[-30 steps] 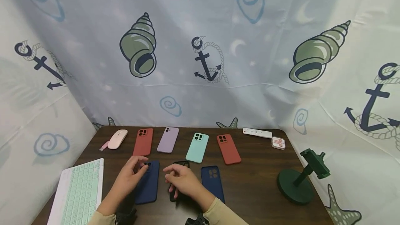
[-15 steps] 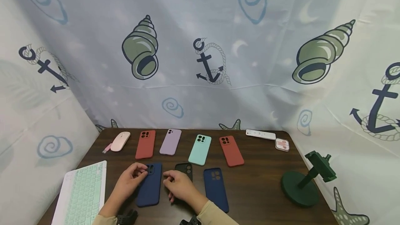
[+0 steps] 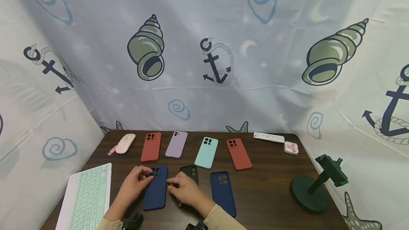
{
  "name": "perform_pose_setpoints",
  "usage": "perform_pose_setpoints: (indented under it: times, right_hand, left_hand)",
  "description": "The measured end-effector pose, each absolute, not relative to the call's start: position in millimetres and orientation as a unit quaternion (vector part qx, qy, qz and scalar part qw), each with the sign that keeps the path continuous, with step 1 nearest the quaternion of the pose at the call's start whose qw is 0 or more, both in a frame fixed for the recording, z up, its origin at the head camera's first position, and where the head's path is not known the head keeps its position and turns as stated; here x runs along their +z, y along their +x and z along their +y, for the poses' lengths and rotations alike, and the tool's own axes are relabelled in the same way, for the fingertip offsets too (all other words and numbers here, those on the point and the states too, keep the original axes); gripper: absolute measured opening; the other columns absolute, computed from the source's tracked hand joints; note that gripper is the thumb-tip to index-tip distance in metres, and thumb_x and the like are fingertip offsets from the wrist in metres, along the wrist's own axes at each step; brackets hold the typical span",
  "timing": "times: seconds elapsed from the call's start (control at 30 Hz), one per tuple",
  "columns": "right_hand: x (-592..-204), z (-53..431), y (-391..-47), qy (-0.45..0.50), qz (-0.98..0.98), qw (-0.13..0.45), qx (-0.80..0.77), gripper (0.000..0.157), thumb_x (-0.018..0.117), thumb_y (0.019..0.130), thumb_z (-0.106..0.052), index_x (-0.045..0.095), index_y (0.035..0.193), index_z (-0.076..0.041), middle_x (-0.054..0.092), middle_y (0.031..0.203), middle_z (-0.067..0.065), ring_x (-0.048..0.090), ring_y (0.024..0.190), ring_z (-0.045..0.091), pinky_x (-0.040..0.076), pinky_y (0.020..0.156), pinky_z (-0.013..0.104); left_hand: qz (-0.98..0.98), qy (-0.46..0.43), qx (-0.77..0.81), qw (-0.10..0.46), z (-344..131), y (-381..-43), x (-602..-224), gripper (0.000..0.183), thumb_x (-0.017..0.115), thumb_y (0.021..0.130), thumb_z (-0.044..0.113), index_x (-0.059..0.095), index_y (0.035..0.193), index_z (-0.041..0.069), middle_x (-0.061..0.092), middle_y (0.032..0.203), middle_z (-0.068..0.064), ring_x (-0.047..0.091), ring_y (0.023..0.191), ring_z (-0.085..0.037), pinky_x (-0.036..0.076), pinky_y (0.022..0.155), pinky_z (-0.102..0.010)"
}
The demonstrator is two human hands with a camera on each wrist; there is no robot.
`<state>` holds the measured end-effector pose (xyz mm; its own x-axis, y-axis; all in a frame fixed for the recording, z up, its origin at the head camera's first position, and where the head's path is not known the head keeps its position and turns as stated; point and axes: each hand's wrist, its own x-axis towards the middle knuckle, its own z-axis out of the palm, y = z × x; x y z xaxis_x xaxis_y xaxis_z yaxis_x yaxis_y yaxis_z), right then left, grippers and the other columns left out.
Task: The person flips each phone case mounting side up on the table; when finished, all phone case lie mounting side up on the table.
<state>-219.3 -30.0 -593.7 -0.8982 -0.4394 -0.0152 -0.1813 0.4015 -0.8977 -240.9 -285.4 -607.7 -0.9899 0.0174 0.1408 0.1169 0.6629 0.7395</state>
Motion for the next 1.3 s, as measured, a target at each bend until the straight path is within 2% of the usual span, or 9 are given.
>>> perform_pose_setpoints:
  times: [0.53, 0.77, 0.87, 1.07, 1.2, 1.3]
  right_hand:
    - [-598.1, -27.2, -220.6, -0.192, 0.804, 0.12, -0.55, 0.027, 0.064, 0.098, -0.022, 0.073, 0.124, -0.02, 0.053, 0.093, -0.007, 0.052, 0.039, 0.009, 0.05, 0.039, 0.032]
    - [-599.1, -27.3, -220.5, -0.188, 0.787, 0.124, -0.575, 0.027, 0.064, 0.098, -0.018, 0.071, 0.123, -0.025, 0.062, 0.091, -0.009, 0.052, 0.041, 0.01, 0.05, 0.038, 0.034]
    - [-598.7, -26.8, -220.0, -0.187, 0.779, 0.13, -0.584, 0.03, 0.064, 0.098, -0.016, 0.068, 0.124, -0.029, 0.067, 0.092, -0.005, 0.052, 0.041, 0.01, 0.049, 0.037, 0.035]
    - [-598.0, -26.1, -220.1, -0.204, 0.771, 0.128, -0.59, 0.042, 0.065, 0.096, -0.012, 0.062, 0.129, -0.037, 0.072, 0.096, 0.006, 0.052, 0.039, 0.01, 0.049, 0.036, 0.036]
    - [-598.0, -25.6, -221.3, -0.228, 0.774, 0.121, -0.578, 0.049, 0.066, 0.097, -0.015, 0.057, 0.136, -0.044, 0.073, 0.095, 0.002, 0.052, 0.039, 0.008, 0.049, 0.037, 0.035]
    - [-597.8, -25.0, -221.8, -0.26, 0.777, 0.12, -0.561, 0.053, 0.066, 0.098, -0.02, 0.052, 0.141, -0.047, 0.072, 0.096, -0.002, 0.052, 0.039, 0.008, 0.049, 0.037, 0.033]
  left_hand:
    - [-0.903, -0.047, -0.425, 0.034, -288.1, -239.4, -603.9, 0.023, 0.08, 0.088, 0.018, 0.069, 0.108, 0.019, 0.058, 0.103, -0.006, 0.056, 0.076, -0.008, 0.046, 0.065, -0.023]
    - [-0.893, -0.072, -0.444, 0.033, -290.6, -239.5, -606.1, 0.022, 0.079, 0.089, 0.023, 0.069, 0.109, 0.019, 0.058, 0.103, -0.007, 0.056, 0.077, -0.007, 0.048, 0.065, -0.023]
    - [-0.887, -0.087, -0.452, 0.032, -291.4, -238.7, -606.8, 0.023, 0.078, 0.09, 0.027, 0.069, 0.11, 0.02, 0.058, 0.104, -0.007, 0.057, 0.079, -0.007, 0.049, 0.067, -0.023]
    - [-0.867, -0.117, -0.484, 0.005, -294.1, -236.7, -606.1, 0.032, 0.072, 0.094, 0.035, 0.065, 0.122, 0.021, 0.056, 0.117, -0.009, 0.059, 0.087, -0.012, 0.053, 0.07, -0.026]
    - [-0.849, -0.12, -0.514, -0.023, -294.2, -234.8, -604.5, 0.035, 0.065, 0.1, 0.029, 0.058, 0.132, 0.017, 0.051, 0.127, -0.014, 0.061, 0.091, -0.017, 0.056, 0.072, -0.03]
    - [-0.839, -0.112, -0.531, -0.046, -292.1, -232.4, -602.9, 0.039, 0.061, 0.103, 0.026, 0.052, 0.14, 0.02, 0.048, 0.13, -0.017, 0.063, 0.094, -0.021, 0.058, 0.075, -0.031]
